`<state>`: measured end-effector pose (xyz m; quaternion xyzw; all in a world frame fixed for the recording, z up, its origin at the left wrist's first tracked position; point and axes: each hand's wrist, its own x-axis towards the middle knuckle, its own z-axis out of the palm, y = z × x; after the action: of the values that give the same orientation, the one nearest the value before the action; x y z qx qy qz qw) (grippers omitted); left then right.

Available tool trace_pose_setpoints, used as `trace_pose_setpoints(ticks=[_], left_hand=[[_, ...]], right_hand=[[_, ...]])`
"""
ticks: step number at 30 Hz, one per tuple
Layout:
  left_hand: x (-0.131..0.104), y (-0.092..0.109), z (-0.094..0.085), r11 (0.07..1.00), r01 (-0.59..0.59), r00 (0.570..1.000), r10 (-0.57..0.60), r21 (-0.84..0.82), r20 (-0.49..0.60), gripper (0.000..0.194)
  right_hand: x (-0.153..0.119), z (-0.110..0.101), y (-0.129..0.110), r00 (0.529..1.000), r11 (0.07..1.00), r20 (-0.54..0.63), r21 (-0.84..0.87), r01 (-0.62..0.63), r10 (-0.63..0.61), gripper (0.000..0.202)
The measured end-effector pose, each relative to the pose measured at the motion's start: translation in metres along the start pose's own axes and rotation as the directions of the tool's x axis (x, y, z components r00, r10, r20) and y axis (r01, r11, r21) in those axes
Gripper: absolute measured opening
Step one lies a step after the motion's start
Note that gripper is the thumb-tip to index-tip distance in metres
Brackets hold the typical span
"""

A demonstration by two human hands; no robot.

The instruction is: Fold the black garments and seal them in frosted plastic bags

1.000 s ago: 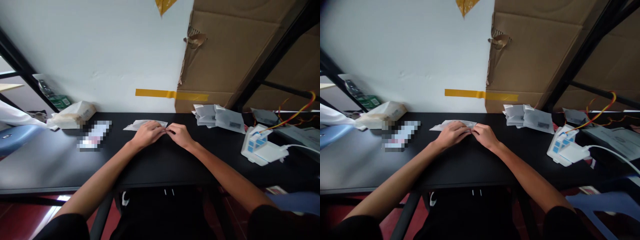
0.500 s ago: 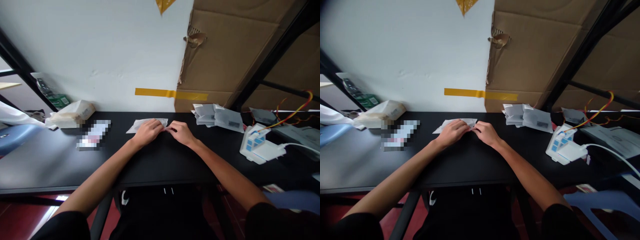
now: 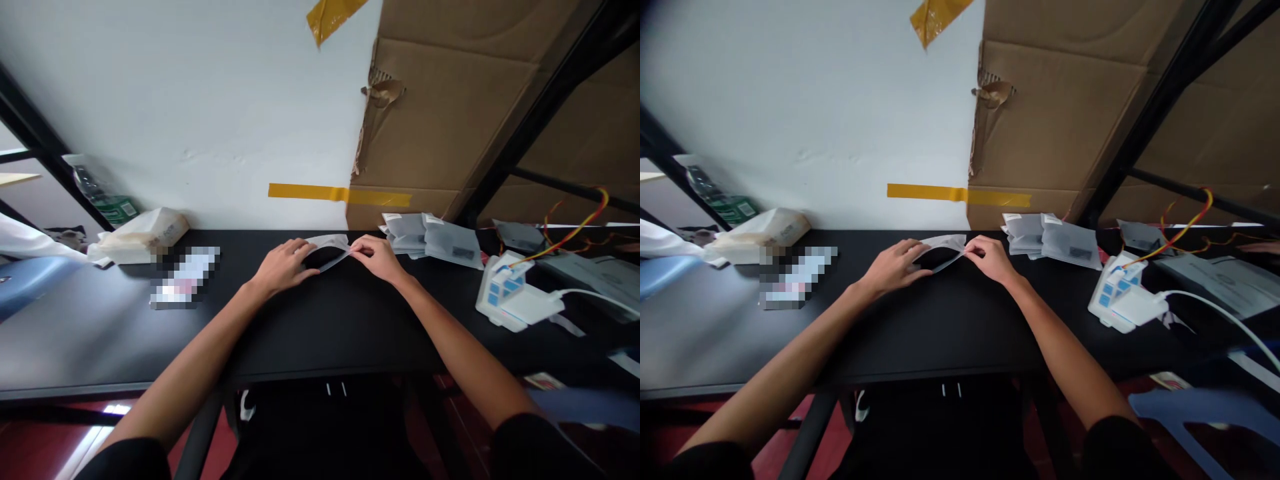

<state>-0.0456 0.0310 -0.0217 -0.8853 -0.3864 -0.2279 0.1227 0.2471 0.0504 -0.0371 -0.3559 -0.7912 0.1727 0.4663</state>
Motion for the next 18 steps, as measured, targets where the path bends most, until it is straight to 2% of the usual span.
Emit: trace_pose_setpoints(ticks=[3,6,7,9,11,12,13,15,17,18], left_hand=[[0.003,0.002,0.007,0.991,0.130,0.986,-0.126,-0.025,0.105,0.029],[0.007,0.005,0.006,0.929,0.311,0.950,-0.302,-0.202,0.077,0.029],[0.008,0.009,0.005,0.889,0.358,0.933,-0.355,-0.287,0.063,0.030],[0.011,0.021,0.004,0.794,0.410,0.900,-0.432,-0.449,0.058,0.032],[0.014,0.036,0.006,0.726,0.411,0.890,-0.451,-0.551,0.070,0.033],[0.015,0.044,0.007,0.713,0.401,0.895,-0.438,-0.575,0.080,0.033],[0.016,0.050,0.008,0.713,0.384,0.907,-0.410,-0.587,0.094,0.033],[0.017,0.054,0.009,0.745,0.330,0.940,-0.319,-0.579,0.126,0.034],[0.018,0.045,0.008,0.806,0.300,0.953,-0.280,-0.510,0.117,0.039],[0.017,0.035,0.007,0.836,0.317,0.946,-0.310,-0.448,0.091,0.042]], right_hand=[[0.000,0.002,-0.013,0.999,0.993,-0.038,-0.115,0.030,-0.034,0.013],[-0.001,0.015,-0.032,0.993,0.972,-0.070,-0.222,0.072,-0.090,0.016],[-0.001,0.021,-0.037,0.998,0.978,-0.045,-0.206,0.037,-0.047,0.014],[0.000,0.036,-0.041,0.985,0.981,0.055,-0.110,-0.157,0.164,0.009],[0.002,0.046,-0.037,0.900,0.913,0.154,-0.024,-0.408,0.407,0.021],[0.004,0.049,-0.032,0.854,0.867,0.180,0.004,-0.498,0.489,0.029],[0.005,0.051,-0.027,0.820,0.832,0.187,0.027,-0.555,0.541,0.034],[0.008,0.050,-0.017,0.792,0.795,0.175,0.072,-0.602,0.585,0.039],[0.010,0.048,-0.011,0.774,0.767,0.184,0.122,-0.629,0.606,0.041],[0.011,0.048,-0.009,0.761,0.752,0.200,0.133,-0.645,0.618,0.041]])
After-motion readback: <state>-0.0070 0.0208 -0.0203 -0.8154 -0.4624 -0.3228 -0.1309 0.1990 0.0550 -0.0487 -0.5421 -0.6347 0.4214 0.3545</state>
